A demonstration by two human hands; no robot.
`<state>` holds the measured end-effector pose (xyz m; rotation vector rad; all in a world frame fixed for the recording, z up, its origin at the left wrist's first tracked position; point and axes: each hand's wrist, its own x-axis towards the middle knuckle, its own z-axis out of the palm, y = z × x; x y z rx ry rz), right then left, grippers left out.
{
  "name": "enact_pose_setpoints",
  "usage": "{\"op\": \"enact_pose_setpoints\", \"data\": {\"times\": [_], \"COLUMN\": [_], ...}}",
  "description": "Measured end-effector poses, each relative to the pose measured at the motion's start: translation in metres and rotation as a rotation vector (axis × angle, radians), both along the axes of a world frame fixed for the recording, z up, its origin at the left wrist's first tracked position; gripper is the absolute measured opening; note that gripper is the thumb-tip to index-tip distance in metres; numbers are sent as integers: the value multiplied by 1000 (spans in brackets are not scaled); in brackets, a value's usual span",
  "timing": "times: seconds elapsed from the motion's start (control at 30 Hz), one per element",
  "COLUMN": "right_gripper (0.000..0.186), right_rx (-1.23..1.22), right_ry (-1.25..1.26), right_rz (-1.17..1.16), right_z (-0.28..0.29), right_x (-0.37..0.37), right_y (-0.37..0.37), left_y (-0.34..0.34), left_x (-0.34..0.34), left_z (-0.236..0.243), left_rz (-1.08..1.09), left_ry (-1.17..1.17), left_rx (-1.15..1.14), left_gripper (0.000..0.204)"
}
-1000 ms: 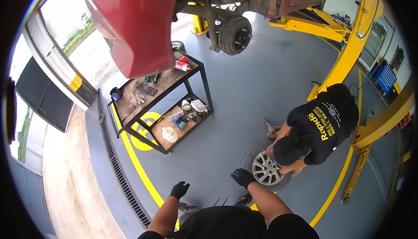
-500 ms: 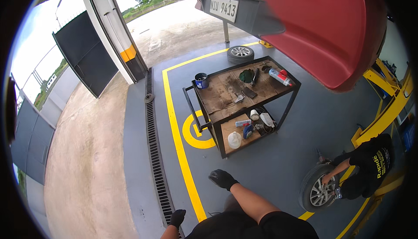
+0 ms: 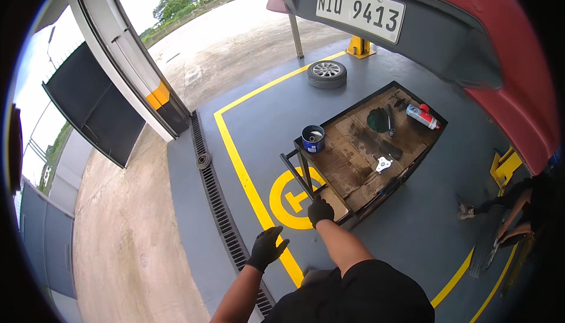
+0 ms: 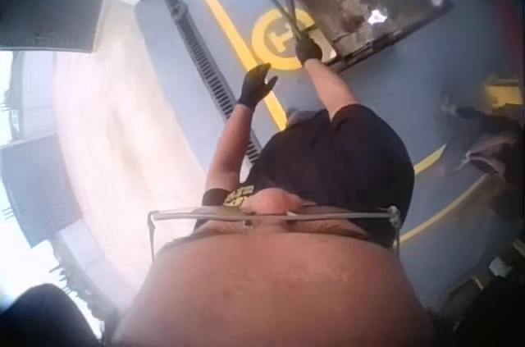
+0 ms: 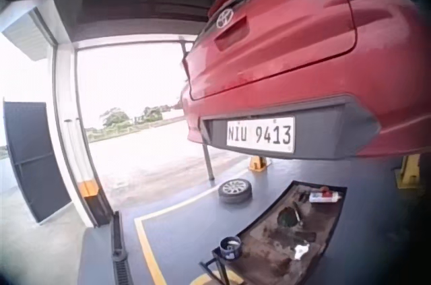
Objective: The person cleans a brake drum with a spray, scrapes the rear brake assembly with a screwdriver, and sprays the assembly.
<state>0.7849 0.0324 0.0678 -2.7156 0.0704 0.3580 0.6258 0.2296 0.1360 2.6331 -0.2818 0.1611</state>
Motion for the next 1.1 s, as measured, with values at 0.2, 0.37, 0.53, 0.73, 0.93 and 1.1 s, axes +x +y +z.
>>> {"op": "enact_pose_setpoints", "data": {"times": [0.2, 0.37, 0.53, 0.73, 0.93, 1.1], "right_gripper": [25, 25, 25, 30, 37, 30], "right_rx": [-4, 35, 53, 129, 117, 211], "right_ry": [-84, -122, -71, 15, 41, -55], "right_rz": [25, 51, -67, -307, -497, -623], "right_z": [-21, -15, 2, 31, 20, 41], "right_x": [23, 47, 79, 131, 195, 302], "right_y": [2, 22, 57, 116, 154, 191], "left_y": [26, 24, 37, 55, 32, 42], "left_x": [170, 295, 395, 491, 596, 709], "left_z": [-1, -13, -19, -22, -22, -30], "left_rz": [-134, -514, -790, -990, -1140, -1222], "left_ry": [-87, -176, -48, -39, -34, -240], "left_rx": [212, 285, 301, 330, 584, 579], "left_gripper": [65, 72, 67, 49, 30, 41]}}
